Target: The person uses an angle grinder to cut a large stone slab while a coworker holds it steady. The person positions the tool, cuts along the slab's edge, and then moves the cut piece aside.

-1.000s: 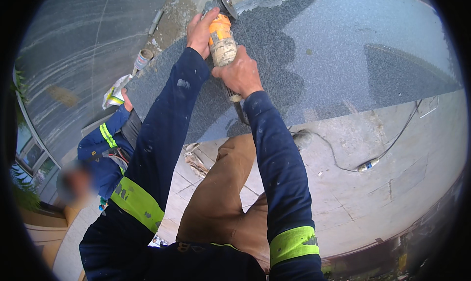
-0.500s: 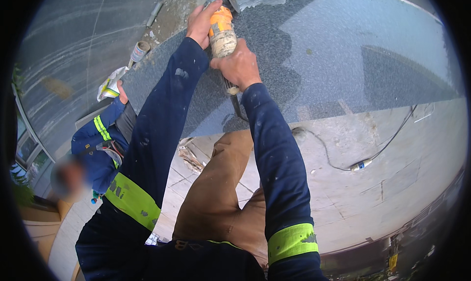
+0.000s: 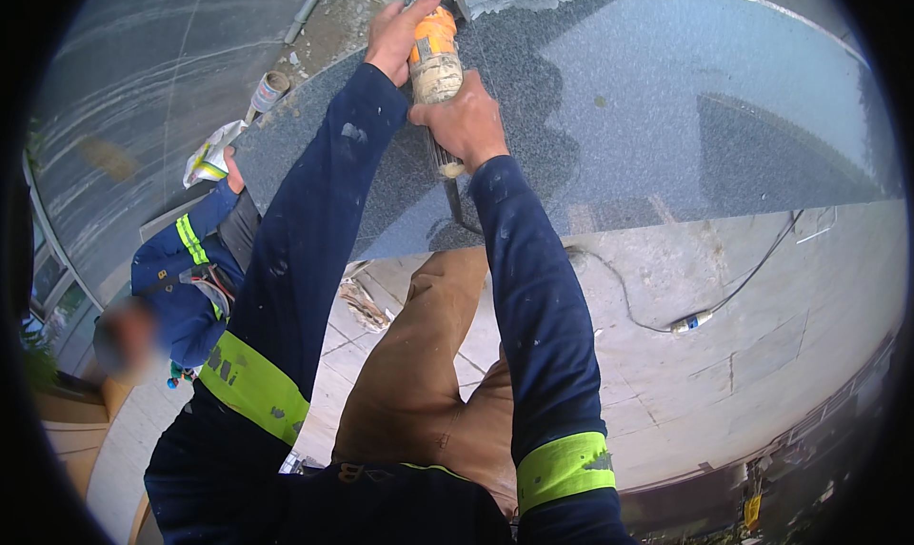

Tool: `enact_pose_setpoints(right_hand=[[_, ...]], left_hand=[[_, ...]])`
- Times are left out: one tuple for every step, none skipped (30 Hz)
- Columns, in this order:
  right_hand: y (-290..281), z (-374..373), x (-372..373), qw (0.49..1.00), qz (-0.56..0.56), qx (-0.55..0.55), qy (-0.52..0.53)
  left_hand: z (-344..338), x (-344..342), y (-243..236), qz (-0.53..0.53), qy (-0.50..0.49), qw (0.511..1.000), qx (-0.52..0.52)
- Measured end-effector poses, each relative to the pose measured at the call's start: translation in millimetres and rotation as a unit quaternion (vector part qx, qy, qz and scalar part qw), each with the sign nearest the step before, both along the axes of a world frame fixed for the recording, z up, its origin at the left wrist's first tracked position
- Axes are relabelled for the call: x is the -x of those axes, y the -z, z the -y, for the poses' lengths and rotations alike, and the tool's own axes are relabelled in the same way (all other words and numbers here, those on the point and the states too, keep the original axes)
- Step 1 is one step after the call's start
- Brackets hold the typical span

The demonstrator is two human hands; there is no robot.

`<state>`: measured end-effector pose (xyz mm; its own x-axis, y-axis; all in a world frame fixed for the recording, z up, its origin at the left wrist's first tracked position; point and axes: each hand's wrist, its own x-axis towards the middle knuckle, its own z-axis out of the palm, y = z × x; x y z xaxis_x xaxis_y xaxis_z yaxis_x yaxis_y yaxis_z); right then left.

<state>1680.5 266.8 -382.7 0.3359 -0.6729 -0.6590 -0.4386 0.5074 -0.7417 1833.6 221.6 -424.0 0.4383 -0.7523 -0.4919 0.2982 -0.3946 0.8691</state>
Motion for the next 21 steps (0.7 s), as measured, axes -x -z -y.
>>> enact_pose_setpoints(right_hand=[[-2, -1, 0, 1.000, 0.000, 0.000, -0.002], [-4, -2, 1, 1.000, 0.000, 0.001, -0.004], [-6, -4, 2, 1.000, 0.000, 0.000, -0.005], [-8, -5, 3, 1.000, -0.001, 0.002, -0.007], [-9, -7, 5, 1.000, -0.003, 0.004, -0.009], [-10, -8, 6, 1.000, -0.004, 0.005, -0.011], [-12, -11, 7, 1.000, -0.004, 0.006, -0.013], [-13, -13, 8, 1.000, -0.005, 0.007, -0.014], [-14, -15, 9, 1.000, -0.007, 0.009, -0.015], [-13, -16, 10, 1.000, -0.009, 0.007, -0.013], [-12, -17, 10, 1.000, -0.011, 0.006, -0.012], [-12, -17, 9, 1.000, -0.013, 0.004, -0.011], [-12, -16, 9, 1.000, -0.010, 0.005, -0.011], [-11, -14, 8, 1.000, -0.007, 0.006, -0.011], [-11, -12, 7, 1.000, -0.005, 0.007, -0.010], [-10, -11, 6, 1.000, 0.000, 0.005, -0.006], [-8, -10, 5, 1.000, 0.004, 0.002, -0.002], [-6, -8, 4, 1.000, 0.009, 0.001, 0.002], [-4, -8, 3, 1.000, 0.011, -0.001, 0.004], [-2, -8, 2, 1.000, 0.013, -0.003, 0.007], [-2, -8, 1, 1.000, 0.016, -0.005, 0.009]], left_hand=[[-1, 0, -1, 0.007, -0.001, 1.000, -0.003], [-2, 0, -3, 0.001, 0.008, 1.000, -0.001], [-4, -1, -4, -0.006, 0.016, 1.000, 0.000], [-6, -2, -5, -0.013, 0.024, 1.000, 0.002], [-8, 0, -6, -0.010, 0.017, 1.000, -0.009], [-11, 4, -8, -0.006, 0.009, 1.000, -0.019], [-13, 6, -11, -0.002, 0.001, 1.000, -0.030], [-16, 8, -14, -0.004, -0.001, 0.999, -0.035], [-17, 10, -14, -0.007, -0.003, 0.999, -0.038], [-18, 11, -14, -0.010, -0.005, 0.999, -0.041], [-17, 11, -14, -0.009, -0.001, 0.999, -0.039], [-17, 10, -13, -0.009, 0.002, 0.999, -0.038], [-18, 9, -12, -0.008, 0.005, 0.999, -0.036], [-17, 7, -10, -0.013, 0.011, 0.999, -0.031], [-14, 6, -12, -0.018, 0.018, 0.999, -0.026], [-12, 6, -14, -0.024, 0.025, 0.999, -0.021], [-10, 6, -14, -0.016, 0.022, 0.999, -0.026], [-8, 6, -12, -0.007, 0.018, 0.999, -0.030], [-7, 6, -11, 0.001, 0.015, 0.999, -0.035], [-6, 5, -11, 0.006, 0.015, 0.999, -0.033], [-5, 4, -11, 0.011, 0.015, 0.999, -0.031]])
